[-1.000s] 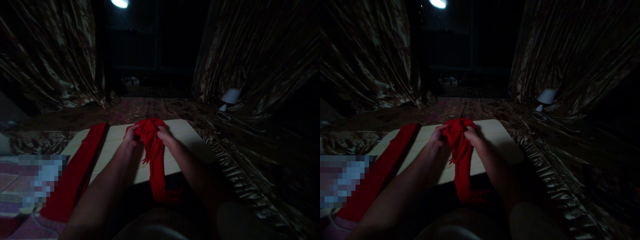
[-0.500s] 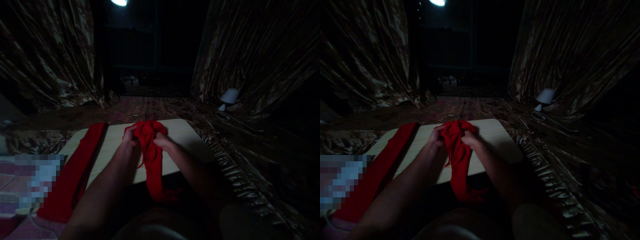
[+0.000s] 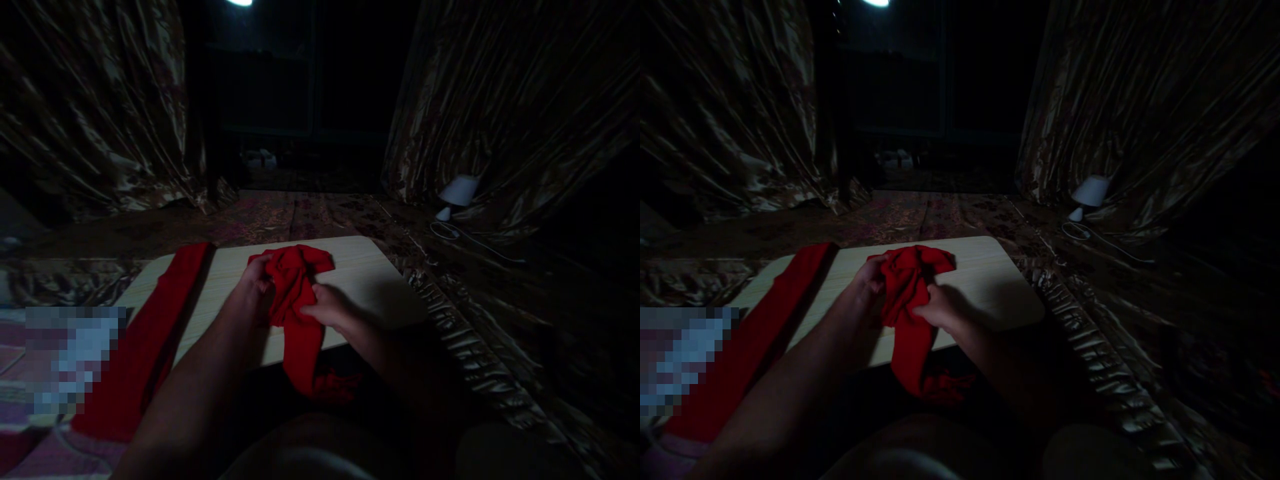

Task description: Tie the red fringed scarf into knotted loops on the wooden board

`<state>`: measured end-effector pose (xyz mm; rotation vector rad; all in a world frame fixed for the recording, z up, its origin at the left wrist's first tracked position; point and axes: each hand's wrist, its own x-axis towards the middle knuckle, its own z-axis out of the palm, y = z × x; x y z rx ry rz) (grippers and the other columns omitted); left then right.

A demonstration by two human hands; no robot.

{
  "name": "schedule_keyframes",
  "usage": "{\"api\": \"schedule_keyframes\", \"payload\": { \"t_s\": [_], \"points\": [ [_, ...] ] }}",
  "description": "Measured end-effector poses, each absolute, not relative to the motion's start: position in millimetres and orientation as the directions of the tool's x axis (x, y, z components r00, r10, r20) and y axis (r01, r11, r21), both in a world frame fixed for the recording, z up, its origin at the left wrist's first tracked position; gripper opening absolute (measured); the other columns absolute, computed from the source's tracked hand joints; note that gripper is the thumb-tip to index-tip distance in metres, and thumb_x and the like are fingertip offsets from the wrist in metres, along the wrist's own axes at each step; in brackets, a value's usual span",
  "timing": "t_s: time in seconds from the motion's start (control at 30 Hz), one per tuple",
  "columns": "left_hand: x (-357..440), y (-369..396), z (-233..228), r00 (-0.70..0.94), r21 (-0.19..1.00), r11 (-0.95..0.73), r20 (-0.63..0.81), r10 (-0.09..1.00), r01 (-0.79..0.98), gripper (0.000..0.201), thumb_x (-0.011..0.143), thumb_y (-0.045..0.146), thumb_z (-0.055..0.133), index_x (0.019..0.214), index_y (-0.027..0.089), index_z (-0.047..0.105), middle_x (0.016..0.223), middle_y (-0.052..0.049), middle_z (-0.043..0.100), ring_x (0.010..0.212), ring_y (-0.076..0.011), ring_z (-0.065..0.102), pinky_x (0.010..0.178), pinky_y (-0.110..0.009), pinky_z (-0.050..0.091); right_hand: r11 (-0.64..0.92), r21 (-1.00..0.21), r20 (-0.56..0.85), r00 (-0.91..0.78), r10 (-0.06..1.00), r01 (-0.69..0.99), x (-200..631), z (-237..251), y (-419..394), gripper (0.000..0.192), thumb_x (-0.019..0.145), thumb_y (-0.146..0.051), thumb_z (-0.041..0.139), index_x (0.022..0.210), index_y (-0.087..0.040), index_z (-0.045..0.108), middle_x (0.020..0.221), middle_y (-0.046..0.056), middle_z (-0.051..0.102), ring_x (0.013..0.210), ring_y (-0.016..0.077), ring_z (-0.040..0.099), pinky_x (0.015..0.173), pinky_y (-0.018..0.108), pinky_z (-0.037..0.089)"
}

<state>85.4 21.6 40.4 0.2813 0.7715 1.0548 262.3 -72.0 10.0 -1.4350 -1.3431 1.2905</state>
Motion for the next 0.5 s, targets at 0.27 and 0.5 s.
{"api": "schedule_keyframes", "payload": {
  "t_s": [0.27, 0.5],
  "points": [
    [95, 16, 53, 0.291, 0.625, 0.523, -0.441, 0.849, -0.580, 0.037, 0.082, 0.016, 0.053, 0.116, 0.006, 0.066, 0.078, -0.012, 0.074, 0.067, -0.0261, 0.073, 0.064, -0.038, 0.063, -0.279, -0.947, -0.255, -0.158, 0.954, -0.157, 264, 45, -25, 0.016, 0.076, -0.026, 0.075, 0.086, -0.016, 0.067, 0.074, 0.001, 0.068, 0.057, 0.0099, 0.057, 0.057, 0.021, 0.047],
    [87, 27, 42, 0.241, 0.712, 0.476, -0.413, 0.878, -0.515, 0.025, 0.083, 0.021, 0.057, 0.102, 0.008, 0.068, 0.073, -0.009, 0.073, 0.060, -0.0228, 0.071, 0.061, -0.034, 0.061, -0.234, -0.840, -0.125, -0.245, 0.961, -0.489, 241, 52, -41, 0.026, 0.072, -0.014, 0.073, 0.097, -0.016, 0.067, 0.085, 0.004, 0.076, 0.080, 0.0199, 0.072, 0.084, 0.035, 0.057]
  ]
}}
